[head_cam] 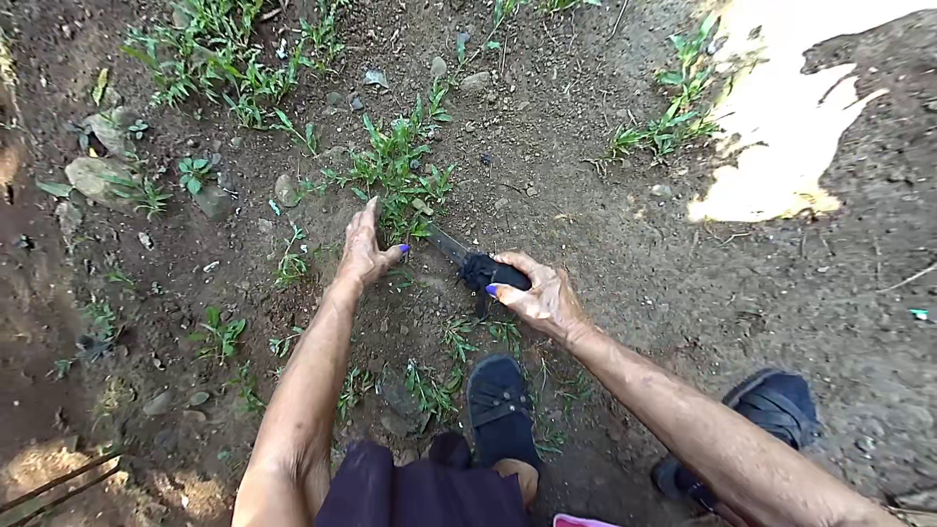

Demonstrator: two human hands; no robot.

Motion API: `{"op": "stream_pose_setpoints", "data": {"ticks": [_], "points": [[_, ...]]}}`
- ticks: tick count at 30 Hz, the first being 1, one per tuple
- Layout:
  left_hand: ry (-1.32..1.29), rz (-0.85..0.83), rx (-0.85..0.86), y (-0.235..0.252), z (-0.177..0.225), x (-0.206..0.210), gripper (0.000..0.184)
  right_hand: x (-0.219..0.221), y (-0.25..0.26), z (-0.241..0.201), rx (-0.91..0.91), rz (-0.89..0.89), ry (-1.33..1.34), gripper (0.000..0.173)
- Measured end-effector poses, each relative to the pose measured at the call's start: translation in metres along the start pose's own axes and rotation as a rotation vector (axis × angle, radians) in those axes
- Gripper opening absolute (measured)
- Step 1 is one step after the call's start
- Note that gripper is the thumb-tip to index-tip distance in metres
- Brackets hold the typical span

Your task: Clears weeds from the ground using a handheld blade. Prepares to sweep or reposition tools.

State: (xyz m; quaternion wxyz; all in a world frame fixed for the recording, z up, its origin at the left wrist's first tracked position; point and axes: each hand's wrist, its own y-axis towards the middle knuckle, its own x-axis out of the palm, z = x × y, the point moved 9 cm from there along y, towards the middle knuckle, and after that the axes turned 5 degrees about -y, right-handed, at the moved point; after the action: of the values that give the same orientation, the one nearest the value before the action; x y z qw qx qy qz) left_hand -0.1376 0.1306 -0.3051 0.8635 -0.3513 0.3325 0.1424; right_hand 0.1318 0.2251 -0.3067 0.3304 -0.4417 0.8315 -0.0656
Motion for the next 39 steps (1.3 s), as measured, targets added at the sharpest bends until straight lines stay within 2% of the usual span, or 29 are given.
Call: {"op": "stream_pose_setpoints", "data": {"ticks": [3, 5, 8, 9, 11, 14, 16, 18, 20, 23, 26, 28, 31, 33, 36, 39], "points": [[-0.04, 0.013, 0.005, 0.014, 0.013, 0.002, 0.102, -0.006, -0.009, -0.004, -0.254, 0.071, -0.176, 0.049], [-0.053, 0.015, 0.002, 0.021, 0.018, 0.003, 0.096, -0.007, -0.014, -0.003, -0.293, 0.082, -0.21, 0.049], [-0.026, 0.053, 0.028, 0.034, 0.031, 0.003, 0.053, -0.011, -0.015, -0.009, -0.344, 0.123, -0.265, 0.047], [-0.027, 0.065, 0.038, 0.036, 0.033, 0.004, 0.044, -0.012, -0.016, -0.009, -0.347, 0.124, -0.266, 0.047], [-0.095, 0.048, 0.033, 0.038, 0.028, 0.007, 0.043, -0.021, -0.019, -0.004, -0.263, 0.071, -0.189, 0.046], [-0.385, 0.08, 0.018, 0.028, 0.009, 0.008, 0.037, -0.043, -0.039, 0.029, -0.001, -0.029, 0.079, 0.043], [-0.53, 0.108, 0.015, 0.019, 0.0, 0.008, 0.034, -0.056, -0.055, 0.049, 0.101, -0.06, 0.198, 0.044], [-0.573, 0.111, 0.011, 0.015, -0.002, 0.007, 0.035, -0.055, -0.057, 0.058, 0.194, -0.075, 0.281, 0.04], [-0.582, 0.099, -0.007, 0.015, 0.001, 0.009, 0.035, -0.034, -0.039, 0.054, 0.276, -0.092, 0.384, 0.031], [-0.624, 0.132, -0.056, 0.018, 0.001, 0.01, 0.034, -0.007, -0.007, 0.05, 0.252, -0.103, 0.386, 0.028], [-0.648, 0.161, -0.09, 0.015, -0.006, 0.008, 0.033, -0.02, -0.011, 0.029, 0.079, -0.104, 0.122, 0.038], [-0.652, 0.155, -0.107, 0.01, -0.015, 0.009, 0.033, -0.035, -0.028, 0.025, 0.019, -0.065, 0.068, 0.042], [-0.675, 0.153, -0.113, 0.007, -0.019, 0.01, 0.033, -0.06, -0.054, 0.057, 0.142, -0.055, 0.234, 0.041], [-0.683, 0.143, -0.104, 0.007, -0.017, 0.011, 0.033, -0.059, -0.06, 0.074, 0.243, -0.065, 0.368, 0.037], [-0.683, 0.13, -0.092, 0.007, -0.014, 0.01, 0.031, -0.019, -0.029, 0.055, 0.297, -0.067, 0.49, 0.027], [-0.673, 0.143, -0.083, 0.004, -0.013, 0.008, 0.032, 0.018, 0.013, 0.031, 0.183, -0.064, 0.439, 0.031]]}}
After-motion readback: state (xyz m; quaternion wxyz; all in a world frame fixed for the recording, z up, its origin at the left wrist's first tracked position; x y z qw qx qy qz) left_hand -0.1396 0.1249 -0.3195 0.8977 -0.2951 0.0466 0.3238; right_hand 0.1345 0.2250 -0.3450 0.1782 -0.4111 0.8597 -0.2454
